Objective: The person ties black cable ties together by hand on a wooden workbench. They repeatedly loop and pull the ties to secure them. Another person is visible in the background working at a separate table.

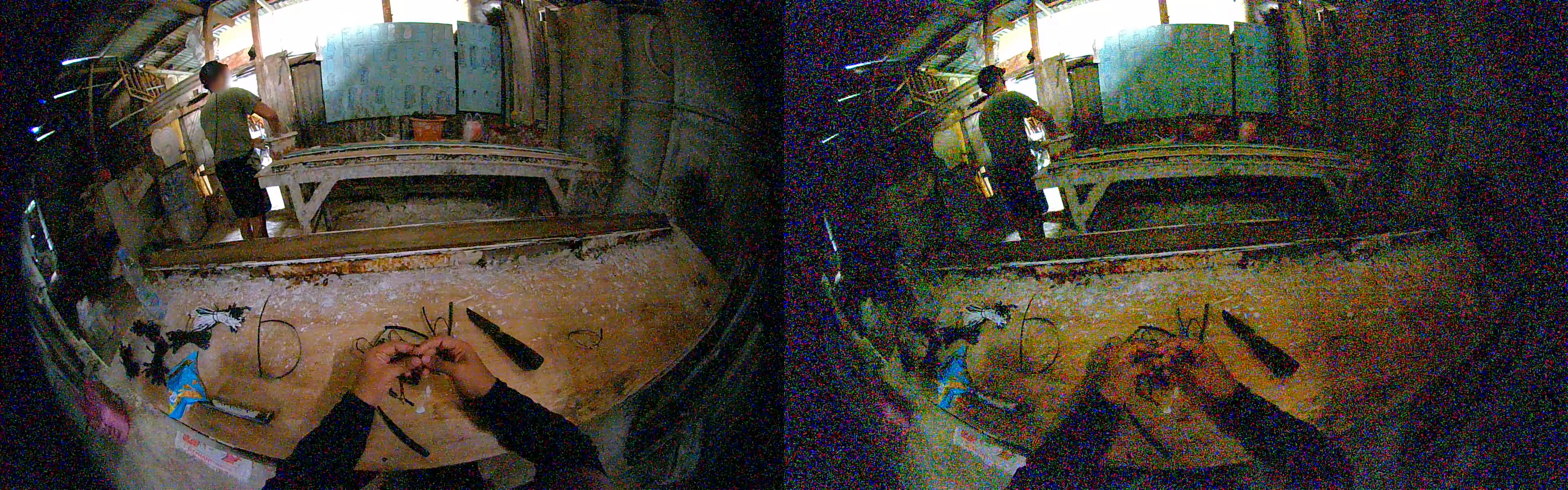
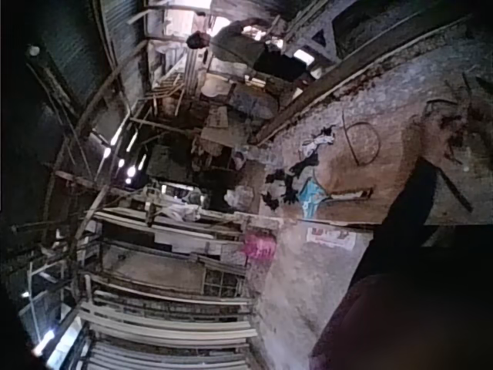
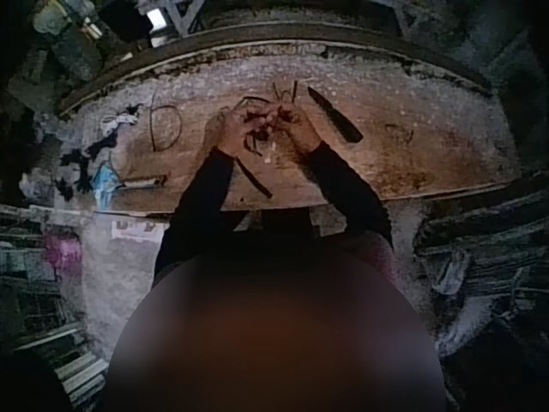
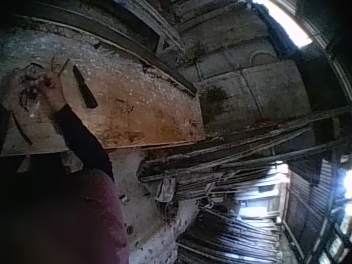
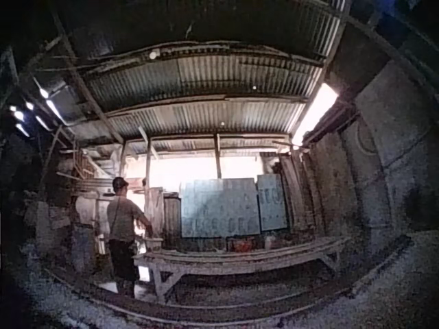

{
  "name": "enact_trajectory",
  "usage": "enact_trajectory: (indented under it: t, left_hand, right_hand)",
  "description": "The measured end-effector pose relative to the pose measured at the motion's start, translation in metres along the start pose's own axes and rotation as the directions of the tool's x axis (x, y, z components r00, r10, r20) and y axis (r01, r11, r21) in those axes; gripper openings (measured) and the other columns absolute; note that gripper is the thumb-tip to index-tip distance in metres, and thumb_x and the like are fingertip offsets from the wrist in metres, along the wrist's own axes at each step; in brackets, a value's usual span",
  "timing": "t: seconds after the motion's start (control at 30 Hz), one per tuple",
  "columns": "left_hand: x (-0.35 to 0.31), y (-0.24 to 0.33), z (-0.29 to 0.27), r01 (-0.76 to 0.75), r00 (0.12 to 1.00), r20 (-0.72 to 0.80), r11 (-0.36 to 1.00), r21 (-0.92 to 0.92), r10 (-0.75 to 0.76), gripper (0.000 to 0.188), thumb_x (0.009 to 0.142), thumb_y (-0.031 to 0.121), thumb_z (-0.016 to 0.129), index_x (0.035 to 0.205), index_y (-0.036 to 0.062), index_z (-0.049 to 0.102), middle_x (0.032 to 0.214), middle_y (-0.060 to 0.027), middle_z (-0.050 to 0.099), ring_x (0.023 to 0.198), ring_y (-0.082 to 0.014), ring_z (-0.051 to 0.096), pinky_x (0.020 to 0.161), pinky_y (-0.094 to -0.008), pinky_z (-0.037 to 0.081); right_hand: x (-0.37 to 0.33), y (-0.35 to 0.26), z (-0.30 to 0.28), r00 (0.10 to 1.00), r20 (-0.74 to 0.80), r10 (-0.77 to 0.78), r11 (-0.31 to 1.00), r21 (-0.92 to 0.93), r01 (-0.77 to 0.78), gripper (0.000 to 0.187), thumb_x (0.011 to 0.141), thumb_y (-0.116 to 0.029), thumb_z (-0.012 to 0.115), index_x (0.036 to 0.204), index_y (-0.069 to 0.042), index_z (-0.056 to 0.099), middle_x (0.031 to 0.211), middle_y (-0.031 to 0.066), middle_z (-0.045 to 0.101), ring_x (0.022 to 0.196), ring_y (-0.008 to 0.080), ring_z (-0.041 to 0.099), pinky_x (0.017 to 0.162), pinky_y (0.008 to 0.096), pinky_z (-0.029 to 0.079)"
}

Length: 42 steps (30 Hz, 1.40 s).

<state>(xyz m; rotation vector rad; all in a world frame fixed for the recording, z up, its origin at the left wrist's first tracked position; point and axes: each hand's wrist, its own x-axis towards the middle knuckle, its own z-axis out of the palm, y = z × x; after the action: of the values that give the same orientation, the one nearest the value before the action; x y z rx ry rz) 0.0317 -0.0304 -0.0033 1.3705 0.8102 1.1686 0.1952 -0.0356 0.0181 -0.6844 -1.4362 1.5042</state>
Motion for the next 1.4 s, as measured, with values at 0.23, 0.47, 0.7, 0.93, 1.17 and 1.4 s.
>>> enact_trajectory:
  t: [0.23,0.47,0.7,0.93,1.17,1.4]
  left_hand:
    - [0.003,-0.02,-0.006,-0.033,0.998,-0.056,0.997,-0.066,0.029,0.009,0.071,0.009,0.063,0.077,0.0058,0.058,0.08,-0.0011,0.058,0.068,-0.0088,0.053,0.057,-0.0203,0.042]
    - [0.005,-0.017,-0.011,-0.051,0.994,-0.103,0.991,-0.121,0.039,0.009,0.072,0.002,0.059,0.08,0.0051,0.054,0.082,-0.0034,0.057,0.069,-0.0104,0.054,0.059,-0.021,0.044]
    - [0.006,-0.004,-0.011,-0.131,0.989,-0.074,0.991,-0.032,0.129,0.008,0.074,0.002,0.058,0.081,0.0033,0.054,0.083,-0.0048,0.057,0.071,-0.011,0.054,0.062,-0.0225,0.046]
    - [0.0,0.016,-0.001,-0.222,0.97,-0.026,0.919,0.325,0.243,0.015,0.074,0.009,0.06,0.087,0.003,0.057,0.086,-0.0041,0.058,0.076,-0.012,0.054,0.07,-0.0242,0.044]
    - [0.001,0.01,0.0,-0.239,0.968,0.013,0.898,0.369,0.252,0.016,0.074,0.013,0.062,0.084,0.0022,0.057,0.083,-0.0042,0.057,0.08,-0.0126,0.053,0.074,-0.0253,0.042]
    - [0.003,-0.001,-0.004,-0.251,0.962,-0.027,0.919,0.305,0.271,0.016,0.076,0.017,0.061,0.079,0.0021,0.056,0.075,-0.0005,0.057,0.073,-0.0092,0.052,0.065,-0.0242,0.043]
  right_hand:
    - [0.001,-0.001,0.001,0.999,0.033,-0.038,0.996,-0.074,0.04,0.018,0.079,-0.021,0.056,0.085,-0.004,0.055,0.08,0.0027,0.057,0.07,0.0114,0.053,0.065,0.0241,0.043]
    - [-0.004,-0.005,-0.001,0.995,0.016,0.101,0.99,0.098,-0.102,0.013,0.08,-0.016,0.053,0.089,-0.006,0.051,0.08,0.0018,0.054,0.07,0.0128,0.054,0.063,0.0259,0.044]
    - [0.0,0.001,0.0,1.0,0.016,0.005,0.989,0.146,-0.007,0.008,0.079,-0.007,0.051,0.08,-0.01,0.043,0.072,0.0007,0.051,0.066,0.013,0.054,0.06,0.0259,0.045]
    - [-0.001,-0.008,-0.005,0.997,0.006,0.078,0.886,0.459,-0.072,0.009,0.078,-0.006,0.051,0.082,-0.01,0.043,0.07,0.0013,0.052,0.061,0.011,0.053,0.056,0.0245,0.047]
    - [0.003,-0.01,-0.013,0.993,-0.059,0.102,0.759,0.65,-0.039,0.016,0.079,-0.006,0.051,0.095,-0.008,0.046,0.083,0.003,0.052,0.063,0.0103,0.053,0.061,0.0281,0.051]
    - [-0.002,-0.023,-0.002,0.996,-0.043,0.078,0.917,0.395,-0.054,0.033,0.074,-0.009,0.059,0.104,-0.01,0.045,0.089,0.0008,0.052,0.073,0.0111,0.052,0.055,0.023,0.047]
